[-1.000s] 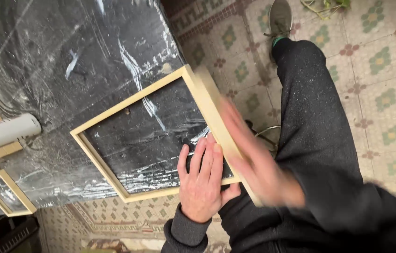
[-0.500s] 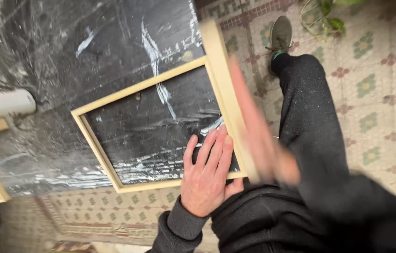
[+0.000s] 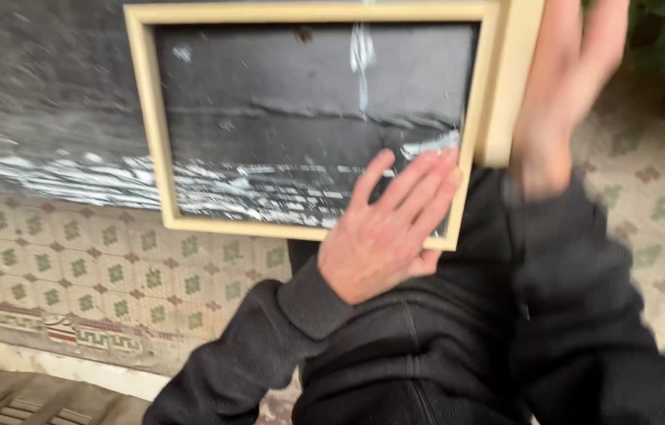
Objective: The recorder is sanding the edges of wooden picture frames using a sanding block and checking the fit.
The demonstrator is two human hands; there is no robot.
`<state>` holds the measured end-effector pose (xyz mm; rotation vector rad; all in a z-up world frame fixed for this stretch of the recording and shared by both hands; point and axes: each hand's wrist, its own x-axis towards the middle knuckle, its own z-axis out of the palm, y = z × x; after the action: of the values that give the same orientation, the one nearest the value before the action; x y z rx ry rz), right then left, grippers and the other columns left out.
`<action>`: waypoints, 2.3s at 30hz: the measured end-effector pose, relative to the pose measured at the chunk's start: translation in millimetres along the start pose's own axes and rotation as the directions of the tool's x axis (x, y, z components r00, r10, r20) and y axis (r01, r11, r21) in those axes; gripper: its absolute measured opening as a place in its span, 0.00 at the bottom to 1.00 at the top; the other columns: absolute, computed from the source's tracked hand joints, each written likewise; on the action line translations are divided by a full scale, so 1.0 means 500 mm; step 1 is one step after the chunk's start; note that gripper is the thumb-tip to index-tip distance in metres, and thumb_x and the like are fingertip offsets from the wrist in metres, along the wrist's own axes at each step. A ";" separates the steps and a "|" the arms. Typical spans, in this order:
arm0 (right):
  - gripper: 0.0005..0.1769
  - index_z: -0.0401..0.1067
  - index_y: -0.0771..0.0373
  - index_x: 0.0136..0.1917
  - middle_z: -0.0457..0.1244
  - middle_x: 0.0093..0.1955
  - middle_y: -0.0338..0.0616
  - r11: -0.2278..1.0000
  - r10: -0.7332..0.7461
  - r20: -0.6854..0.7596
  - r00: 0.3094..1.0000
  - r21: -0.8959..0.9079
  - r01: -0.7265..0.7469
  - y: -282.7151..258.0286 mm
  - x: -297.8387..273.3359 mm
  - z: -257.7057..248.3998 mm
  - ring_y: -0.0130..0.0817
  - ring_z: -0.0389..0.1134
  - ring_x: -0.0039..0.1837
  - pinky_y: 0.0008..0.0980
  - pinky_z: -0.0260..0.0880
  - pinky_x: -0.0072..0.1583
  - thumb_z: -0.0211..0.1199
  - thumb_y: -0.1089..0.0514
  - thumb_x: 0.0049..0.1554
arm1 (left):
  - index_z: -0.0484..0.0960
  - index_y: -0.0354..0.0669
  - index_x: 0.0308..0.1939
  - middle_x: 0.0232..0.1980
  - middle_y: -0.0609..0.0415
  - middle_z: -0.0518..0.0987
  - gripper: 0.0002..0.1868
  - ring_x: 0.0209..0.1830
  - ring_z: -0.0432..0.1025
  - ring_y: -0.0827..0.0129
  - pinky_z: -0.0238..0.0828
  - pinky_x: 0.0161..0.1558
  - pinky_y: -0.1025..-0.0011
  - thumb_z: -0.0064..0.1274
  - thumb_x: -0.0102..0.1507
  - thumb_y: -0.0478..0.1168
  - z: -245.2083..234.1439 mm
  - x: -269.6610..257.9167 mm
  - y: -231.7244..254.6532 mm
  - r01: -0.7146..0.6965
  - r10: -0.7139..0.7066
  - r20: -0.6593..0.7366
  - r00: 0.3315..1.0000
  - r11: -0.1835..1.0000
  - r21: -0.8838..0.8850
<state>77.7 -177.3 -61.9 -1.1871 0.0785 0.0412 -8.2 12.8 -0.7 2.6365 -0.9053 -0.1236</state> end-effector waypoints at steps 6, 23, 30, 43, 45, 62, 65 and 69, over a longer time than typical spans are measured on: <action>0.44 0.36 0.64 0.87 0.37 0.87 0.46 0.916 -0.021 0.060 0.998 -0.399 0.044 -0.030 -0.217 0.030 0.31 0.38 0.86 0.30 0.39 0.85 0.52 0.41 0.72 | 0.60 0.35 0.80 0.83 0.45 0.57 0.52 0.84 0.50 0.59 0.43 0.82 0.46 0.63 0.60 0.60 0.048 -0.011 -0.006 -0.011 0.011 -0.026 1.000 1.000 0.013; 0.43 0.38 0.63 0.86 0.39 0.90 0.49 0.878 -0.021 0.038 0.999 -0.478 0.037 -0.006 -0.239 0.030 0.35 0.40 0.88 0.36 0.39 0.87 0.51 0.40 0.72 | 0.54 0.37 0.83 0.86 0.47 0.53 0.58 0.87 0.47 0.59 0.39 0.85 0.46 0.65 0.61 0.63 0.054 -0.026 -0.016 -0.017 0.017 -0.023 1.000 1.000 -0.011; 0.34 0.41 0.63 0.86 0.38 0.88 0.45 0.878 -0.106 -0.016 0.994 -0.472 0.086 0.017 -0.162 -0.018 0.30 0.40 0.88 0.31 0.37 0.87 0.55 0.50 0.80 | 0.56 0.35 0.82 0.86 0.46 0.53 0.53 0.86 0.47 0.59 0.40 0.84 0.46 0.63 0.64 0.60 0.043 -0.023 -0.002 -0.037 0.038 -0.036 0.999 0.999 0.037; 0.35 0.39 0.67 0.86 0.39 0.88 0.48 0.800 -0.091 -0.020 0.996 -0.597 0.061 -0.009 -0.183 0.009 0.32 0.43 0.87 0.28 0.42 0.86 0.51 0.49 0.78 | 0.54 0.36 0.84 0.86 0.46 0.52 0.56 0.87 0.46 0.58 0.39 0.85 0.45 0.65 0.63 0.62 0.058 -0.029 -0.001 -0.027 0.027 -0.035 0.999 1.000 -0.003; 0.37 0.39 0.66 0.86 0.38 0.89 0.47 0.807 -0.080 0.005 0.997 -0.586 0.068 -0.011 -0.227 0.021 0.31 0.40 0.88 0.29 0.40 0.86 0.50 0.47 0.76 | 0.54 0.36 0.83 0.86 0.46 0.52 0.55 0.87 0.46 0.59 0.39 0.85 0.45 0.65 0.63 0.60 0.065 -0.020 -0.008 -0.030 0.030 -0.058 0.998 1.000 0.005; 0.46 0.37 0.65 0.88 0.35 0.90 0.47 0.883 0.043 0.019 0.999 -0.468 -0.030 -0.025 -0.301 0.037 0.34 0.33 0.91 0.33 0.33 0.88 0.50 0.38 0.71 | 0.56 0.34 0.82 0.85 0.44 0.53 0.55 0.86 0.48 0.58 0.40 0.82 0.45 0.62 0.62 0.63 0.066 -0.017 -0.010 -0.021 0.020 -0.030 0.999 0.999 -0.039; 0.48 0.38 0.66 0.89 0.38 0.89 0.49 0.937 0.036 -0.016 0.999 -0.346 -0.039 0.015 -0.167 0.014 0.38 0.37 0.90 0.34 0.38 0.87 0.52 0.39 0.70 | 0.57 0.33 0.82 0.85 0.43 0.53 0.53 0.86 0.47 0.57 0.38 0.82 0.44 0.60 0.66 0.65 0.049 -0.014 -0.019 -0.030 0.031 -0.049 0.998 1.000 0.004; 0.31 0.56 0.69 0.80 0.57 0.79 0.61 0.752 -0.237 -0.032 0.971 -0.638 0.163 0.030 -0.019 -0.115 0.46 0.59 0.79 0.38 0.57 0.80 0.54 0.46 0.75 | 0.59 0.34 0.80 0.84 0.44 0.54 0.53 0.85 0.48 0.58 0.39 0.82 0.46 0.61 0.61 0.62 0.041 -0.013 0.008 -0.057 0.056 0.018 0.998 0.998 0.035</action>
<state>64.8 -225.1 -96.3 -1.8766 0.0332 -0.2081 -19.5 7.7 -18.7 2.6439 -0.9955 -0.1176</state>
